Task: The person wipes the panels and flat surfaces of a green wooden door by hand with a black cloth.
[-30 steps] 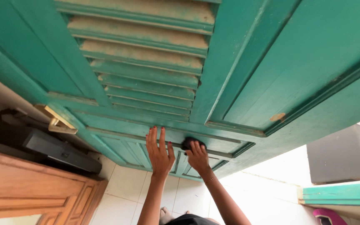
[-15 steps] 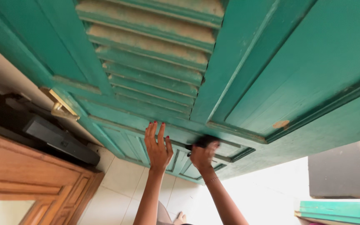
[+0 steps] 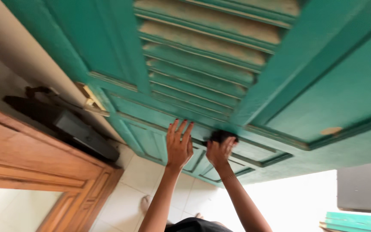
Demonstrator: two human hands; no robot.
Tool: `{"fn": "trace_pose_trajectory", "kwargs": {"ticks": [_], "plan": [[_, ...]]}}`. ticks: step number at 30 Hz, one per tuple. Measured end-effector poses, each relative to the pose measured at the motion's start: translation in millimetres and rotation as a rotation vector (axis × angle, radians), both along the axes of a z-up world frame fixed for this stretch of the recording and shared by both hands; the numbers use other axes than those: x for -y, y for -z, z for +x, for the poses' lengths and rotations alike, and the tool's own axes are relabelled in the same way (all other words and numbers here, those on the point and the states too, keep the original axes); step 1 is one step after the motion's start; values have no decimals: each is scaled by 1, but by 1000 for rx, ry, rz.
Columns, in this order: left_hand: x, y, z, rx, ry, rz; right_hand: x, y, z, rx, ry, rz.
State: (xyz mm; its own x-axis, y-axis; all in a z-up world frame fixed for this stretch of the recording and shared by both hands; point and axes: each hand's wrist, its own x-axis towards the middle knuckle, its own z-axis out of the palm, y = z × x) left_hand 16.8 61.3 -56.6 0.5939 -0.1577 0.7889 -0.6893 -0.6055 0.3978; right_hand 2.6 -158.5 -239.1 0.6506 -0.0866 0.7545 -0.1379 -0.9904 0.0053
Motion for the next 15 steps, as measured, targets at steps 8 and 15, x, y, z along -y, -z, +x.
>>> {"fn": "trace_pose_trajectory", "kwargs": {"ticks": [8,15], "plan": [[-82,3,44,-45,-35,-24,-68,1,18,-178,-322,84],[-135,7,90,-44,-97,-45,-30,-18,1,202,-19,127]]}}
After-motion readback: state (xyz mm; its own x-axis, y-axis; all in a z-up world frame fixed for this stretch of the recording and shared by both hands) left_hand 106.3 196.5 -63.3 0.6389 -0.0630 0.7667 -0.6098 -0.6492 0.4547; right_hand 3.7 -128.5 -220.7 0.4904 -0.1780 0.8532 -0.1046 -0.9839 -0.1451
